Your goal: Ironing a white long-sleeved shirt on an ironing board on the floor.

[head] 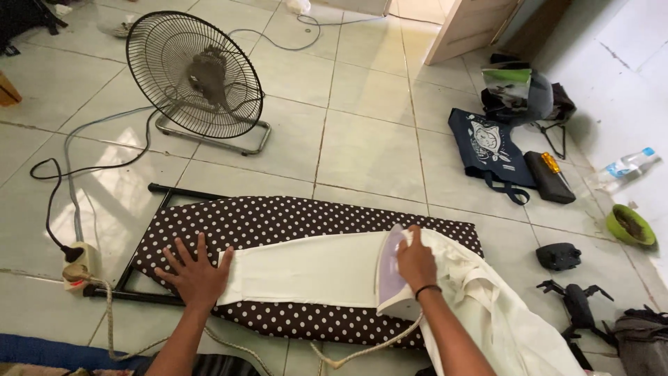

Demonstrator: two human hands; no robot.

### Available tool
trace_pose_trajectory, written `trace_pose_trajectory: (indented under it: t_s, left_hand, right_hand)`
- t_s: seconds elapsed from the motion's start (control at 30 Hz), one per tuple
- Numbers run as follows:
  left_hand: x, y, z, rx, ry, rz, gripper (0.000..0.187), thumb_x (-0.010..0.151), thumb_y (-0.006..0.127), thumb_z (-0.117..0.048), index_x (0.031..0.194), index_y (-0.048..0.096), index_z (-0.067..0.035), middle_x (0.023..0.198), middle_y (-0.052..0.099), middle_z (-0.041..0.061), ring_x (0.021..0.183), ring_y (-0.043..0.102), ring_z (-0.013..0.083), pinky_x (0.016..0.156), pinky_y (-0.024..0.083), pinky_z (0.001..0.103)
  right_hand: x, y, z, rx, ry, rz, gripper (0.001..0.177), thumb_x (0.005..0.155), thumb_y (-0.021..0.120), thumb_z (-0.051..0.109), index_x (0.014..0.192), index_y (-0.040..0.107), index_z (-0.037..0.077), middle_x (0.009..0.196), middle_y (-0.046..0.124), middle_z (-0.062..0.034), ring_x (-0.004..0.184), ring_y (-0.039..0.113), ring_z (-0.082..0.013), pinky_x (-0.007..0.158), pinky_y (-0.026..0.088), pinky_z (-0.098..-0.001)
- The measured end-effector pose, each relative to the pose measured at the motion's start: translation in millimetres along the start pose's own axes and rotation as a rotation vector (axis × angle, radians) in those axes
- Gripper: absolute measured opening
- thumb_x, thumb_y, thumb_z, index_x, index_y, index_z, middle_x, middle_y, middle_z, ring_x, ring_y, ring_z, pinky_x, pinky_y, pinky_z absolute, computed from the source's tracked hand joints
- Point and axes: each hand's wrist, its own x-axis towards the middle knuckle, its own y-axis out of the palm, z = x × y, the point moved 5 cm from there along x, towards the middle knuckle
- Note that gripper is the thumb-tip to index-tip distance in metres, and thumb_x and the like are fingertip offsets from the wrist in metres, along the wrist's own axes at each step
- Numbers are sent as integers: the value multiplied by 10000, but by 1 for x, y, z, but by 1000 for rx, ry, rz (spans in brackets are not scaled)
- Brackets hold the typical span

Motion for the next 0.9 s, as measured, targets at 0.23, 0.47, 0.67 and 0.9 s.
trace_pose_trajectory:
  t_s: [0.23,0.47,0.67,0.9]
  left_hand:
    - [0,-5,-4,43,-23,30,917,913,302,-844,1598,338,-237,1655,193,286,1527,75,544,1096,-34,814]
    - [4,4,2,32,-32,31,946,890,293,-858,1596,312,-228,1665,164,272,1527,51,544,1093,-50,819]
    - [1,2,1,-7,-28,26,948,890,281,-865,1597,306,-234,1667,158,281,1528,33,559,1095,-57,821]
    - [1,-3,-1,-41,-6,-7,935,896,283,-856,1587,324,-228,1656,169,298,1517,57,579,1082,-34,831]
  right_hand:
    - [58,7,-54,-33,66,-78,463,974,506,317,1419,403,241,938,711,-339,913,690,-544,827,536,-614]
    - [45,16,-59,39,120,-167,456,970,519,320,1402,399,237,930,703,-326,886,683,-531,779,536,-611]
    - [-23,22,-42,109,98,-138,442,967,535,342,1378,406,243,857,717,-272,856,690,-517,761,532,-612]
    - [-88,-9,-4,109,113,-21,440,969,519,329,1388,408,259,770,748,-233,817,725,-474,772,532,-585]
